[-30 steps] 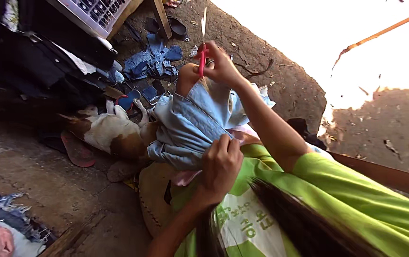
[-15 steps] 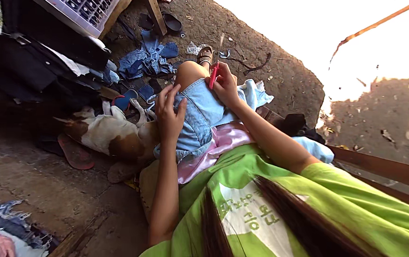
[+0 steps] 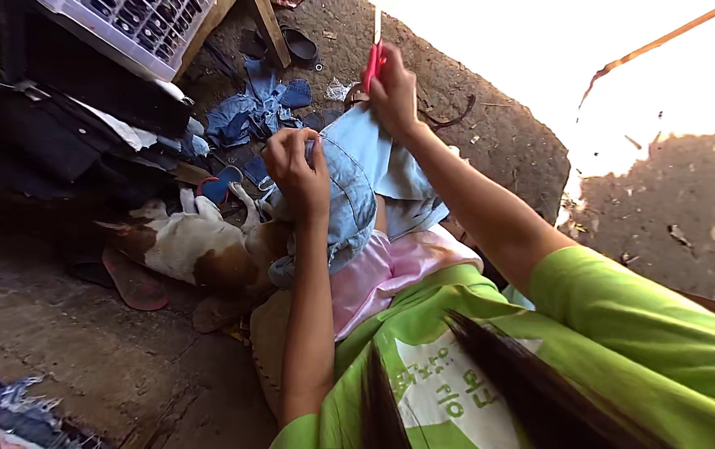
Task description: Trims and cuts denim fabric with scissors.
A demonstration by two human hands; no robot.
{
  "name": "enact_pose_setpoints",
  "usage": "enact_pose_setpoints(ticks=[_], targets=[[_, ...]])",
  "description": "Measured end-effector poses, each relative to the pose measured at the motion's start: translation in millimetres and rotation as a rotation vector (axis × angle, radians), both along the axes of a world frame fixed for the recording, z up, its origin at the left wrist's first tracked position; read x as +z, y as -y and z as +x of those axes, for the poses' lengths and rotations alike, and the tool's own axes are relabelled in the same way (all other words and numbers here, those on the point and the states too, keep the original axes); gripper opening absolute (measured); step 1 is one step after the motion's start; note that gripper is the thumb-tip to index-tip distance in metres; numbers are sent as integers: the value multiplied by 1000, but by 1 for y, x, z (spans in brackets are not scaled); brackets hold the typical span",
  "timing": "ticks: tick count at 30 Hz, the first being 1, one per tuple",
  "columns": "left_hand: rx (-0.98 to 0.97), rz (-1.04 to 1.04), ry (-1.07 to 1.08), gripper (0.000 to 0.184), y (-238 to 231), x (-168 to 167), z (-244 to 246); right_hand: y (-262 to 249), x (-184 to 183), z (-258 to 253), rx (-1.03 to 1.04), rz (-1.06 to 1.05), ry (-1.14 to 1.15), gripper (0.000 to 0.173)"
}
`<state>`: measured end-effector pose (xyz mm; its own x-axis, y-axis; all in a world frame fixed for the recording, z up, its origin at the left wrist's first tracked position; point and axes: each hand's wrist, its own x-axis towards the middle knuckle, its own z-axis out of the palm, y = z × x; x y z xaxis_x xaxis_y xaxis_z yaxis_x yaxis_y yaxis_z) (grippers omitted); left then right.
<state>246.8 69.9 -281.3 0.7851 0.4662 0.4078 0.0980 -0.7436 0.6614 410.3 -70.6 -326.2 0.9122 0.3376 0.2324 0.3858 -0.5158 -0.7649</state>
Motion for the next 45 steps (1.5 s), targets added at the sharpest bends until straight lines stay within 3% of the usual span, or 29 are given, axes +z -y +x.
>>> enact_pose_setpoints(ticks=[2, 5, 8, 9, 12, 14, 17, 19, 22, 28, 32, 38, 45], targets=[[-184, -14, -31, 24, 2, 10, -19, -5, -18, -10, 36, -131, -187, 47], [-421, -32, -192, 39, 21, 7, -61, -11, -39, -14, 56, -126, -305, 48], [-418, 28, -400, 76, 34, 4, -85, -8, -35, -7, 67, -56, -313, 49], [-399, 43, -436, 81, 35, 4, -85, -6, -31, -4, 77, 8, -268, 49], [-332, 6, -443, 67, 32, 0, -84, 16, 11, -18, 106, 184, -159, 48], [-309, -29, -423, 61, 29, -1, -82, 43, 49, -44, 205, 271, -229, 45], [-296, -56, -361, 56, 29, -3, -83, 90, 82, -113, 373, 328, -700, 45], [-260, -84, -249, 41, 33, -5, -90, 117, 69, -162, 517, 372, -1025, 65], [-166, 19, -98, 25, 42, -5, -101, 127, 56, -203, 635, 427, -1212, 63], [-185, 83, -196, 29, 47, 2, -100, 110, 54, -207, 602, 481, -1265, 24], [-180, 70, -140, 20, 46, -1, -96, 99, 52, -202, 615, 539, -1246, 25], [-224, 31, -66, 19, 49, 0, -96, 85, 45, -193, 614, 594, -1235, 22], [-243, 15, -47, 20, 50, 0, -92, 80, 42, -199, 508, 616, -1156, 31]])
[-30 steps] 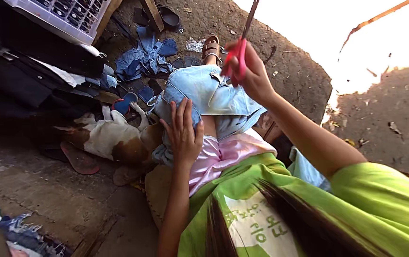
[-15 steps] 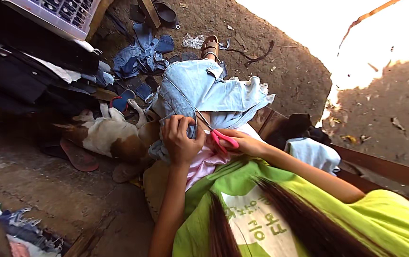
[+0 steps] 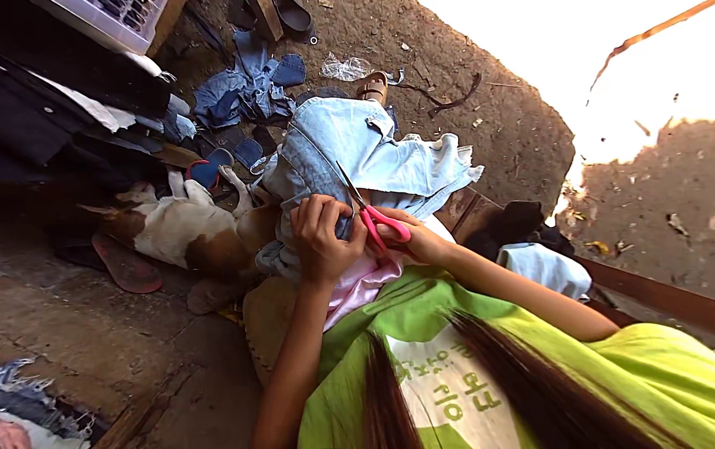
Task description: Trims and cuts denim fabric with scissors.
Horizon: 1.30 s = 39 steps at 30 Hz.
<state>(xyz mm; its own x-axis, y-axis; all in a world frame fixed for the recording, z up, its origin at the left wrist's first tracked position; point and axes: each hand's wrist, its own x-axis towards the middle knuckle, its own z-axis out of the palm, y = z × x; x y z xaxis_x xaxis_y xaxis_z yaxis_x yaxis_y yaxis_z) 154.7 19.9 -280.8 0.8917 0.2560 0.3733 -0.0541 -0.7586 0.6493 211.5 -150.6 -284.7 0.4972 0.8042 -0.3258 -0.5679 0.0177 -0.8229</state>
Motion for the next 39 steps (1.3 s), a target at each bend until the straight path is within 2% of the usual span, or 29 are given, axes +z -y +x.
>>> enact_pose_setpoints(ticks=[8, 10, 15, 22, 26, 29, 37, 39], targets=[[-13, 3, -15, 20, 0, 0, 3, 0, -7, -5, -58, 121, 6, 38], [-20, -18, -22, 19, -2, 0, 2, 1, -9, -6, -53, 137, -12, 35], [-22, -101, -45, 20, -1, -2, -1, -2, -5, -4, -46, 47, 2, 25], [-21, -41, -60, 20, -1, -1, -1, -2, -4, -6, -45, 23, 24, 22], [-21, 5, -67, 24, 0, 1, 1, -6, -3, -3, -47, -60, 66, 19], [-35, 17, -76, 26, -2, 1, 1, -9, -5, -3, -63, -37, 65, 24], [-31, 36, -76, 25, -1, 1, 0, -5, -8, -7, -71, 16, 67, 15], [-42, 22, -73, 25, -2, 1, 0, -7, -7, -4, -69, -8, 63, 18]])
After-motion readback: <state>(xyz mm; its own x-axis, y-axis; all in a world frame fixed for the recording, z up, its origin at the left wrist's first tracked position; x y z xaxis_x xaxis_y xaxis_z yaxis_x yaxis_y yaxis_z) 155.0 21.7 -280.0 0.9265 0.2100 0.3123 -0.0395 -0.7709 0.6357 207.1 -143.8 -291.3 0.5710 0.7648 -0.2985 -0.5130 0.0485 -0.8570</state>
